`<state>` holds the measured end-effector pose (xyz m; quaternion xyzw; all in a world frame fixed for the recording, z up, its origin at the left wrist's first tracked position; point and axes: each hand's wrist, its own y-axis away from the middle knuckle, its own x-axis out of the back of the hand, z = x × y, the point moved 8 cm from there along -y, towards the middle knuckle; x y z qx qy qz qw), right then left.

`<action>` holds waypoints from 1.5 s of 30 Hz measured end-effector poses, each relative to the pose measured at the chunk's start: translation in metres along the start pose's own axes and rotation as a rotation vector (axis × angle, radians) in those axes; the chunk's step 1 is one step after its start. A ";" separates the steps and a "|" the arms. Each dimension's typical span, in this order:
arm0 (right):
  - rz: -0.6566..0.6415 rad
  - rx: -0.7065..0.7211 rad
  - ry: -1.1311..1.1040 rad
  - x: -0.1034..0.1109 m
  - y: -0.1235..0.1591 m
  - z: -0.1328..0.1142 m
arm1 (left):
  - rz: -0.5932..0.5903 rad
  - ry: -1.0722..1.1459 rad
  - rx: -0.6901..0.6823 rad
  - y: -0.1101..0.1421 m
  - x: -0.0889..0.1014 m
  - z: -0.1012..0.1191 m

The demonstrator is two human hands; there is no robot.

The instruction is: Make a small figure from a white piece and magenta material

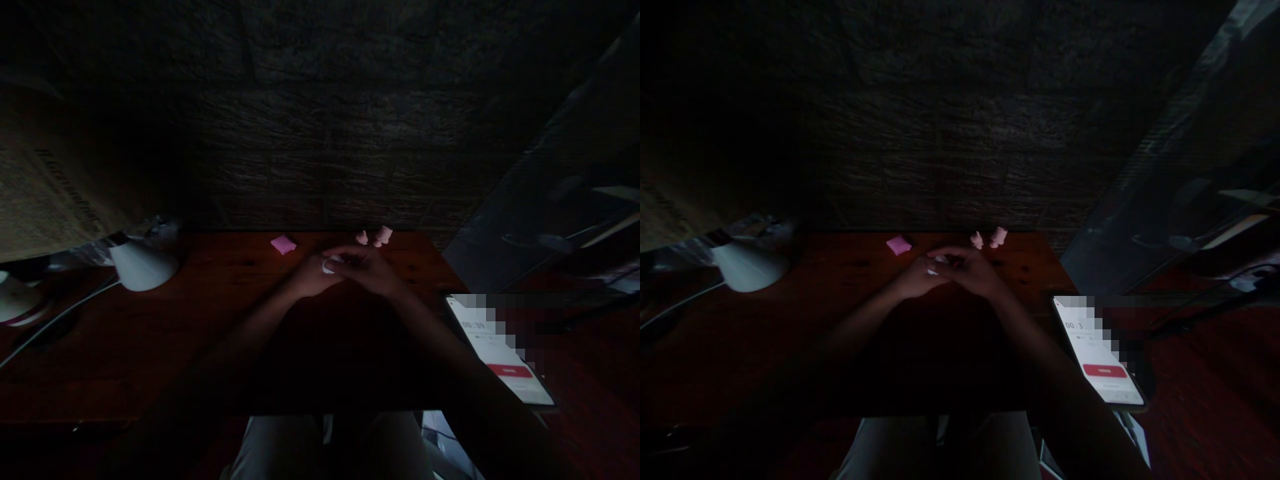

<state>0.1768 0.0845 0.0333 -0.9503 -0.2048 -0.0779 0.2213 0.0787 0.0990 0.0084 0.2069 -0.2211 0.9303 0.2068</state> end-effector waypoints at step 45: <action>0.329 0.058 0.450 0.007 0.003 0.000 | 0.372 -0.028 0.291 0.005 0.042 -0.028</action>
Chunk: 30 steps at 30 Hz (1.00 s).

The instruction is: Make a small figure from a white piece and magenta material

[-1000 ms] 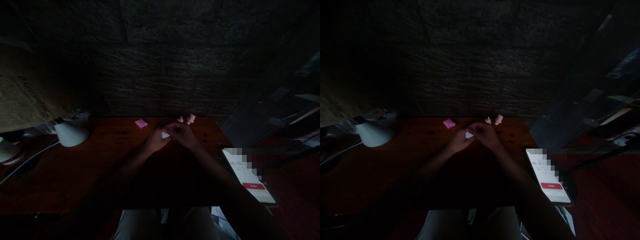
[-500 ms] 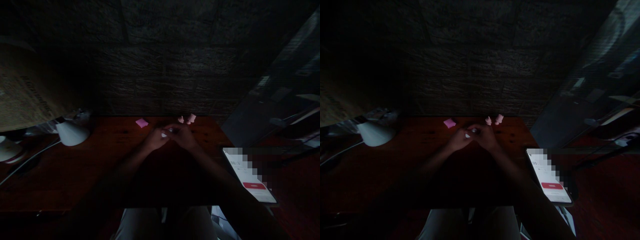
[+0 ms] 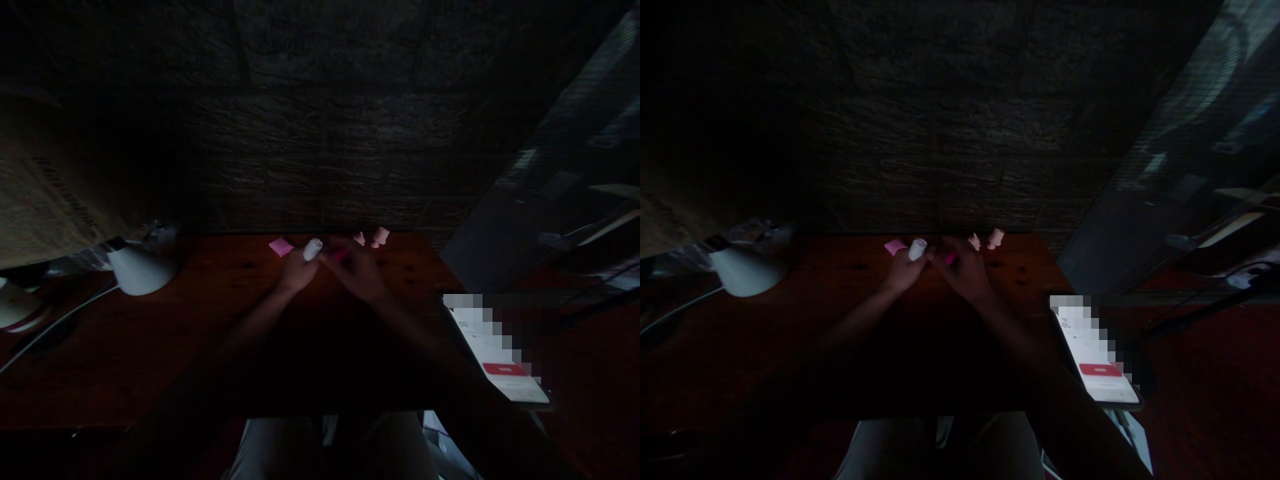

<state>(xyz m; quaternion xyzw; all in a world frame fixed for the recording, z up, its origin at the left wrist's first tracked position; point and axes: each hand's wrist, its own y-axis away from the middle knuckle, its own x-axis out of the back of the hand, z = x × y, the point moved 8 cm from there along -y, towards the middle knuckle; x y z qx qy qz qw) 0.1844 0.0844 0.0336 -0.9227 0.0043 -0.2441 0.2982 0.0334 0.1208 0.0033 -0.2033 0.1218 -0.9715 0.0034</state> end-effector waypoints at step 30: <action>-0.174 -0.120 0.135 -0.011 -0.002 0.034 | 0.159 0.183 -0.009 0.005 0.011 0.011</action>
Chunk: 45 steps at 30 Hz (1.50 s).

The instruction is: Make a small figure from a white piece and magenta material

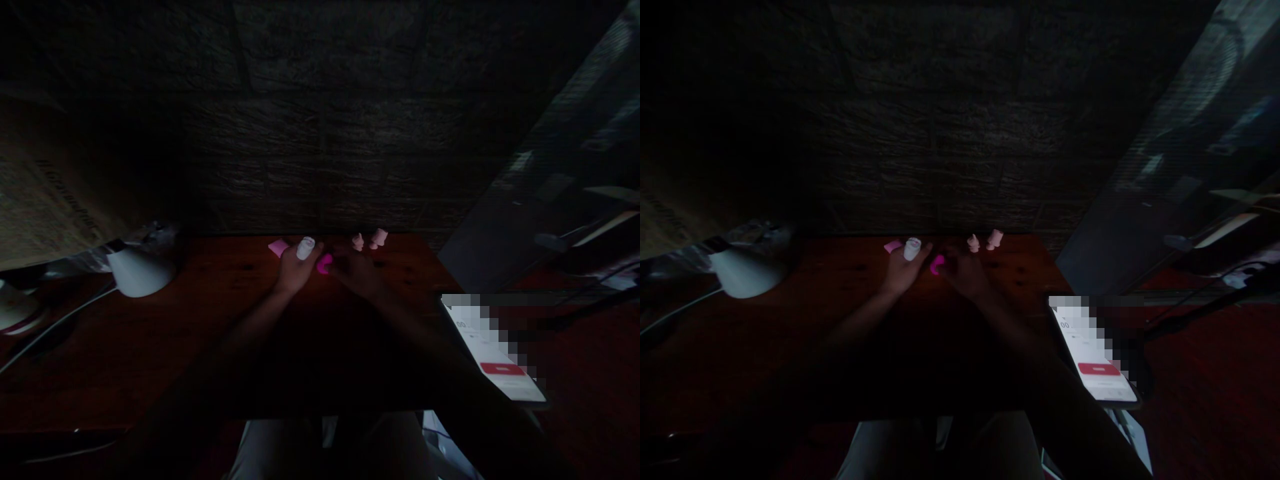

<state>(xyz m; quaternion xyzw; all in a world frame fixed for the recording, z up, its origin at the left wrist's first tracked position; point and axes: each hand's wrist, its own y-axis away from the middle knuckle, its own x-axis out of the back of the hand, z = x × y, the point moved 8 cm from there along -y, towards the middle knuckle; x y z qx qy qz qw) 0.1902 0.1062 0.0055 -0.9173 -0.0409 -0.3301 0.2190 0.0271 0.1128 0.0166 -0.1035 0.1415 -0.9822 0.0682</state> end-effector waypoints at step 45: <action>-0.349 0.005 -0.754 0.002 0.007 -0.029 | -0.737 0.090 0.166 0.037 -0.052 -0.010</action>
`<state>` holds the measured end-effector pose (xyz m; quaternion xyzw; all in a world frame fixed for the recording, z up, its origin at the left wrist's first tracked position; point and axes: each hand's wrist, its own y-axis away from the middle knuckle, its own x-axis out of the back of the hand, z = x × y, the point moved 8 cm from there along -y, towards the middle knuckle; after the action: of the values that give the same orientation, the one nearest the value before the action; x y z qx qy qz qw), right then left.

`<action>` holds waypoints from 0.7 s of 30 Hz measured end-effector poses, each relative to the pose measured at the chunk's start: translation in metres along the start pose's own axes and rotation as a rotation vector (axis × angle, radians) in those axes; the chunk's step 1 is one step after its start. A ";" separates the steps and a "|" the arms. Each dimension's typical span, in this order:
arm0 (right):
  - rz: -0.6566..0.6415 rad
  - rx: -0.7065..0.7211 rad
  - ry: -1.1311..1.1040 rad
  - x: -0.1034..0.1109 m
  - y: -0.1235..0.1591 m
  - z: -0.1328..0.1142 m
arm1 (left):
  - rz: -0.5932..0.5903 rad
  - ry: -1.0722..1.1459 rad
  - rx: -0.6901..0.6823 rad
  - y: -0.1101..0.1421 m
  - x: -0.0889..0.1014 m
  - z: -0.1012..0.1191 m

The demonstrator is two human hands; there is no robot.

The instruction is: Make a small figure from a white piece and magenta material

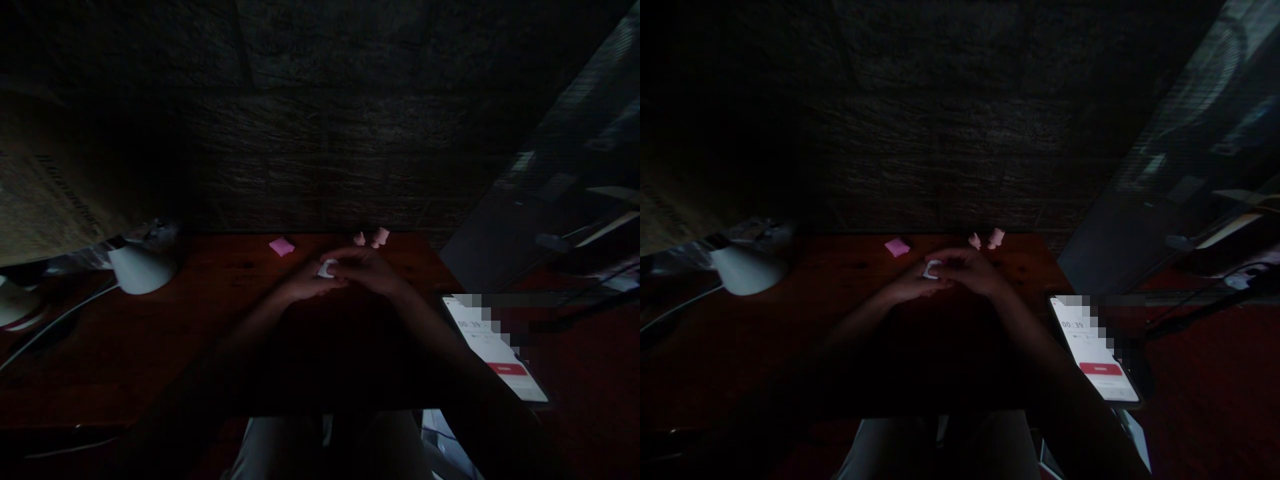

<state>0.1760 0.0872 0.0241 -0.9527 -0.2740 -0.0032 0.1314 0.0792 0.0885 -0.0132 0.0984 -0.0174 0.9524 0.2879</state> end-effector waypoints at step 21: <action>-0.195 -0.308 -0.432 -0.022 0.007 0.023 | -0.069 0.011 0.131 0.006 -0.014 -0.008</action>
<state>0.1592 0.0758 -0.0020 -0.9092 -0.3824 0.1455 -0.0774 0.0866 0.0767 -0.0233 0.1123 0.0501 0.9416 0.3136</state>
